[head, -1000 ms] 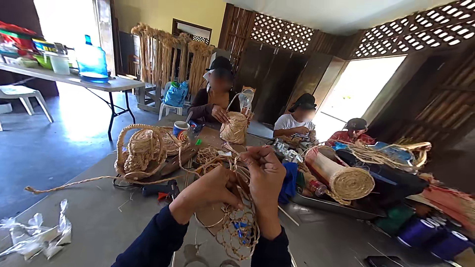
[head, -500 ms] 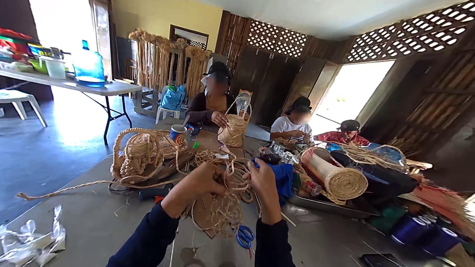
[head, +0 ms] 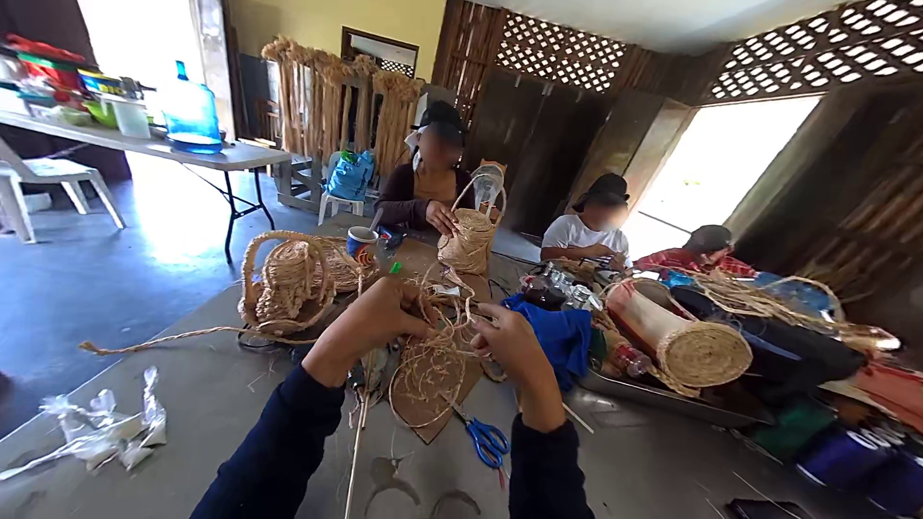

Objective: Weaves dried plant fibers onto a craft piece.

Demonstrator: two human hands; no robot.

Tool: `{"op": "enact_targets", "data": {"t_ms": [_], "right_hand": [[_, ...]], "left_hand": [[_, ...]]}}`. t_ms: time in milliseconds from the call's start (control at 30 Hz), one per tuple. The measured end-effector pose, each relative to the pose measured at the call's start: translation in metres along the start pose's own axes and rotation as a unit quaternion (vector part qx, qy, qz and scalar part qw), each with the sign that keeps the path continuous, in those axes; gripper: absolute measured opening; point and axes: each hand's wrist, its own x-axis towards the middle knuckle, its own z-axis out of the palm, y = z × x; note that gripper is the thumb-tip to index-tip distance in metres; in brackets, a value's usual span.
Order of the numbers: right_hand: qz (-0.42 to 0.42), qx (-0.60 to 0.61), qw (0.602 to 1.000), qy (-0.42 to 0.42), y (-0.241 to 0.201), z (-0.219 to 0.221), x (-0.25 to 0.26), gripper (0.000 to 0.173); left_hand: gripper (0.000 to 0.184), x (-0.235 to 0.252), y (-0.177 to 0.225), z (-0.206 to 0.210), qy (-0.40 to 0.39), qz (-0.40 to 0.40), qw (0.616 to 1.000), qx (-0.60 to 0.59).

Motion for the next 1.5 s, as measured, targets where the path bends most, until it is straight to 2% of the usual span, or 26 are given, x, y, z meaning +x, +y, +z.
{"op": "enact_targets", "data": {"t_ms": [67,167,267,633,900,1100,1500], "right_hand": [[-0.046,0.105,0.993,-0.038,-0.01,-0.001,-0.011,0.028],[-0.086,0.177,0.975,-0.105,-0.025,-0.004,-0.027,0.027],[-0.12,0.199,0.968,-0.092,-0.034,-0.001,-0.036,0.022],[-0.176,0.183,0.965,-0.067,-0.038,0.011,-0.038,0.012],[-0.198,0.21,0.957,-0.032,-0.04,0.016,-0.038,0.012],[-0.215,0.228,0.949,-0.011,-0.038,0.024,-0.032,0.009],[-0.159,0.207,0.965,-0.029,-0.038,0.015,-0.033,0.011]], "left_hand": [[0.014,-0.002,0.002,-0.004,0.008,0.015,1.0,-0.002],[0.014,-0.006,0.006,-0.008,0.019,0.033,0.999,-0.009],[0.014,-0.009,0.01,-0.01,0.024,0.049,0.998,-0.008],[0.014,-0.016,0.019,-0.006,0.03,0.055,0.995,0.083],[0.023,-0.016,0.02,-0.005,0.043,0.027,0.998,0.035],[0.013,-0.013,0.014,-0.007,0.046,0.043,0.998,0.021],[0.009,-0.009,0.012,-0.007,0.071,0.021,0.995,0.07]]}}
